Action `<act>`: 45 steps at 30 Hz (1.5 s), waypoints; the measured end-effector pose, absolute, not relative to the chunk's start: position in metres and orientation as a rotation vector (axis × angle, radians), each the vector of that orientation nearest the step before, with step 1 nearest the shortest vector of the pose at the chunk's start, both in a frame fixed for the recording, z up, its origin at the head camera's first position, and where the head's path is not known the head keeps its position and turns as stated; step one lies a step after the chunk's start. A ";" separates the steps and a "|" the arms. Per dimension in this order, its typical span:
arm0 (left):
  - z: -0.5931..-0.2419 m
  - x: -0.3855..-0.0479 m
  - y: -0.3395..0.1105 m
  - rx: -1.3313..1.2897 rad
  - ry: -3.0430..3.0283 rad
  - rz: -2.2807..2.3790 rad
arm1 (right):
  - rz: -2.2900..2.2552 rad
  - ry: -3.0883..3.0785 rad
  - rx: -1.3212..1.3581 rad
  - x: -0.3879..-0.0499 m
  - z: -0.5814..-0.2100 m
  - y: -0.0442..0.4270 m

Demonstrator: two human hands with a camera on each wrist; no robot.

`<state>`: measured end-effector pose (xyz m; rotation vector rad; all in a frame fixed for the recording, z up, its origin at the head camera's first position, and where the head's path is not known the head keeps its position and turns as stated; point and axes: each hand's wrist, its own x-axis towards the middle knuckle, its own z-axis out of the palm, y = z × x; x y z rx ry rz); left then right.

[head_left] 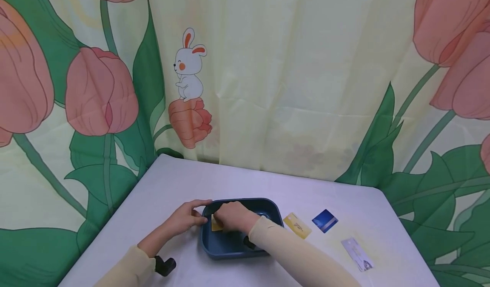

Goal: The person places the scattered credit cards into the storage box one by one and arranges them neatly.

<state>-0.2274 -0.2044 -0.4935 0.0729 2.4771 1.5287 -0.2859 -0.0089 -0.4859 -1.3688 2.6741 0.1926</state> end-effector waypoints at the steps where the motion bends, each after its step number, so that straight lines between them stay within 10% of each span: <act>1: -0.494 -0.227 -0.205 0.076 2.477 1.529 | 0.199 2.677 -1.367 -0.286 -0.487 -0.009; 45: -0.496 -0.231 -0.204 0.070 2.451 1.525 | -0.071 2.703 -1.237 -0.298 -0.436 0.013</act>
